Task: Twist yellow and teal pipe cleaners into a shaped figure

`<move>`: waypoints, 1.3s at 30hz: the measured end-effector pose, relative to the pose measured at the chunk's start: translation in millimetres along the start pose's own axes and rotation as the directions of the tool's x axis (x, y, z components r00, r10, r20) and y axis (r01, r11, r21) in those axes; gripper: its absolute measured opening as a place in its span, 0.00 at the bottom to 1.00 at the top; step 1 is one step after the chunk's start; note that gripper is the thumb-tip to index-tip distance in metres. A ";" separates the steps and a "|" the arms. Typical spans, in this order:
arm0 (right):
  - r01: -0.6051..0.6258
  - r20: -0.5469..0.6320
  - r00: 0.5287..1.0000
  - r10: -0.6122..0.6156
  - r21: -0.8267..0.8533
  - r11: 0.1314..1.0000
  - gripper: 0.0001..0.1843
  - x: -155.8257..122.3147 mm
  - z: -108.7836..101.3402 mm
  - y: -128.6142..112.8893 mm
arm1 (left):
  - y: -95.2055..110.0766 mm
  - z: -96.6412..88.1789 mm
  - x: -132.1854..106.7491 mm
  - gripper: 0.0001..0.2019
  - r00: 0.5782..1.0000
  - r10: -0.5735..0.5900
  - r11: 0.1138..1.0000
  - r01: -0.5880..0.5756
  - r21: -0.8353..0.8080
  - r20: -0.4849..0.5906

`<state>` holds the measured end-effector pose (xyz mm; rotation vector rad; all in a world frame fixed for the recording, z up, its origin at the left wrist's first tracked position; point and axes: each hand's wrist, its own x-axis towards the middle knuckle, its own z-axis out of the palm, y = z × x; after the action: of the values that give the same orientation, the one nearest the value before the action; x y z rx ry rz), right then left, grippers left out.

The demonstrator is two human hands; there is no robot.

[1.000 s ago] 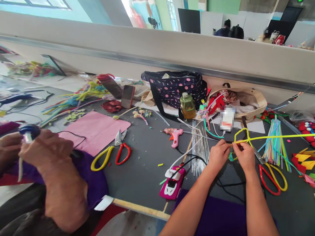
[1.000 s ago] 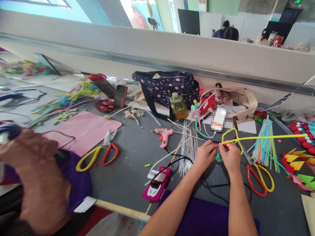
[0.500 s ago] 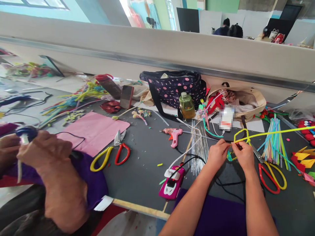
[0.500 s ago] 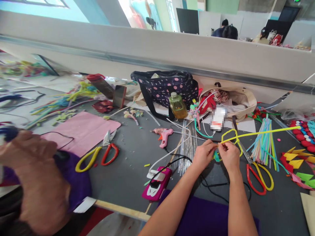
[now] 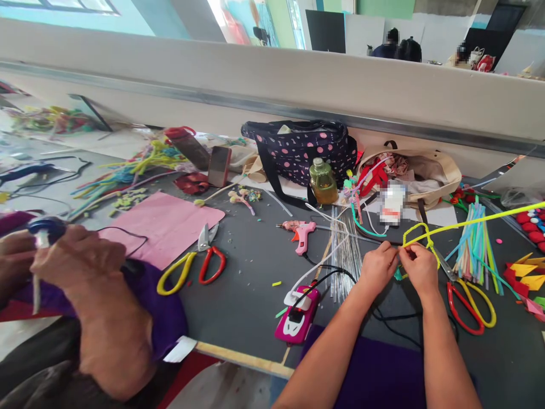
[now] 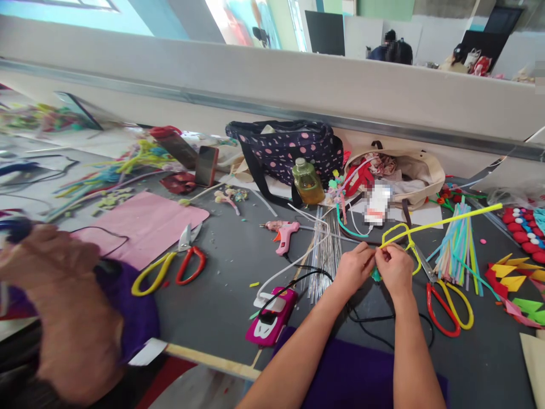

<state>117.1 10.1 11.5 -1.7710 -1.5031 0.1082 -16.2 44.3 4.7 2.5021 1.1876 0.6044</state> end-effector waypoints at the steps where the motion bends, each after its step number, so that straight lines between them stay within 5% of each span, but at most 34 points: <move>1: 0.013 -0.002 1.000 -0.013 -0.014 1.000 0.16 0.0 0.5 -0.8 | 0.4 0.6 -0.1 0.13 1.000 -0.010 1.000 0.010 0.006 0.000; 8: 0.014 0.003 1.000 -0.014 0.021 1.000 0.16 0.4 2.0 0.9 | 1.3 5.2 0.4 0.10 0.986 -0.128 0.969 0.101 -0.223 -0.107; 13: -0.103 0.061 0.994 0.094 0.156 0.982 0.17 1.7 -0.8 7.0 | 1.1 6.7 3.3 0.08 0.952 -0.264 0.836 0.147 -0.528 -0.154; 15: -0.127 0.066 0.991 0.116 0.206 0.970 0.17 2.3 -2.1 7.8 | 1.1 8.3 4.8 0.09 0.941 -0.327 0.700 0.180 -0.691 -0.086; 18: -0.144 0.070 0.989 0.130 0.257 0.956 0.17 3.4 -4.5 7.3 | 1.4 9.8 7.0 0.10 0.929 -0.344 0.342 0.262 -0.903 0.139; 21: -0.161 0.081 0.986 0.143 0.301 0.940 0.17 4.4 -7.3 5.8 | 0.5 8.5 8.5 0.11 0.901 -0.283 0.020 0.348 -0.937 0.329; 25: -0.188 0.113 0.981 0.156 0.376 0.907 0.16 4.8 -9.5 4.2 | -3.3 6.4 9.2 0.13 0.873 -0.194 -0.224 0.405 -0.886 0.448; 28: -0.204 0.115 0.978 0.172 0.400 0.894 0.15 4.5 -9.1 3.9 | -5.2 7.3 9.4 0.14 0.869 -0.157 -0.282 0.416 -0.865 0.469; 39: -0.209 0.098 0.978 0.185 0.372 0.905 0.16 4.2 -7.4 3.7 | -5.0 7.1 9.6 0.14 0.844 -0.193 -0.242 0.453 -0.858 0.500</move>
<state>125.2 10.0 16.0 -1.6049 -1.2376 0.5266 -10.6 54.2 -1.3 0.6927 0.6650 0.6755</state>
